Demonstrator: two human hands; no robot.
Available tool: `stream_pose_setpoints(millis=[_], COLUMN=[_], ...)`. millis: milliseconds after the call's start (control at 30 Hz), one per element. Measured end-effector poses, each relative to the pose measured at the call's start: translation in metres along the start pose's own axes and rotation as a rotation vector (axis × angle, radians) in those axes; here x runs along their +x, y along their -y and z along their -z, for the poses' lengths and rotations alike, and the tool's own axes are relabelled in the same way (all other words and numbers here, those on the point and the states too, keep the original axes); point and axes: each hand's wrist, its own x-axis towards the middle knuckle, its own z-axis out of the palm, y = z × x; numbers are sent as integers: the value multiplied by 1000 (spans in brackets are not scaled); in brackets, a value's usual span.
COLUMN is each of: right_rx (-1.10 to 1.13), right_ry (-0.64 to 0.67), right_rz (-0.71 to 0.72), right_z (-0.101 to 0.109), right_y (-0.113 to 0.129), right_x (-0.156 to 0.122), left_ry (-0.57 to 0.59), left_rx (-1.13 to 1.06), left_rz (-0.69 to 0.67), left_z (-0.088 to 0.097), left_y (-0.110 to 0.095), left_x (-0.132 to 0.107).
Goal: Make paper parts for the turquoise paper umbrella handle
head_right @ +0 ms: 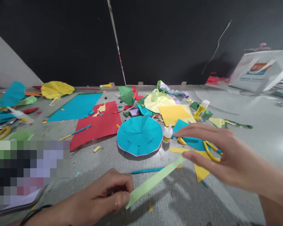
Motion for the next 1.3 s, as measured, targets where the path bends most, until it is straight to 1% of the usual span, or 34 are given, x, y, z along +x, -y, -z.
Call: stream_pose_setpoints(millis=[33,67,100,133,167,200,233,333,400,433,500,567,633,733,900,1100,1167,1300], right_rx=[-13,10,50,99,141,160,192,256,312,360,494,669,821,943,963,993,990,955], right_ry=[44,143,265,399,502,574,609,627,602,612,695,818,889,908,901,843,854,932], right_rz=[36,82,96,80,43,7,17,-55,-127,-179,-327,-483,-561,-586,-595,-606,-608,-627], right_z=[-4,-11,-18,-26,-35,-43,-51,-69,-75,-76,-79,-80,-82,-85,-83,-79,-79,-82], right_y=[9,20,30,40,49,55,59,60,57,55,52,50,46,42,44,46,46,48], right_x=[1,3,6,10,14,18,22,24,21,20,18,18,20,21,18,19,20,23], left_ry=[8,11,15,16,14,9,-1,-21,-33,-40,-48,-34,-2,19,25,61,82,158], left_rx=[25,44,57,67,76,83,87,78,57,43,-11,-107,-228,-332,-380,-442,-441,-375], left_rz=[-11,-21,-31,-42,-55,-71,-87,-95,-60,-29,46,135,211,265,285,264,254,242], left_z=[1,1,1,2,2,1,1,-2,-3,-4,-5,-5,-5,-5,-6,-5,-4,-4], left_y=[0,0,0,-1,-1,-1,0,3,7,9,12,15,17,19,21,21,21,19], left_x=[0,1,1,1,1,2,2,4,6,7,9,11,12,14,14,15,15,14])
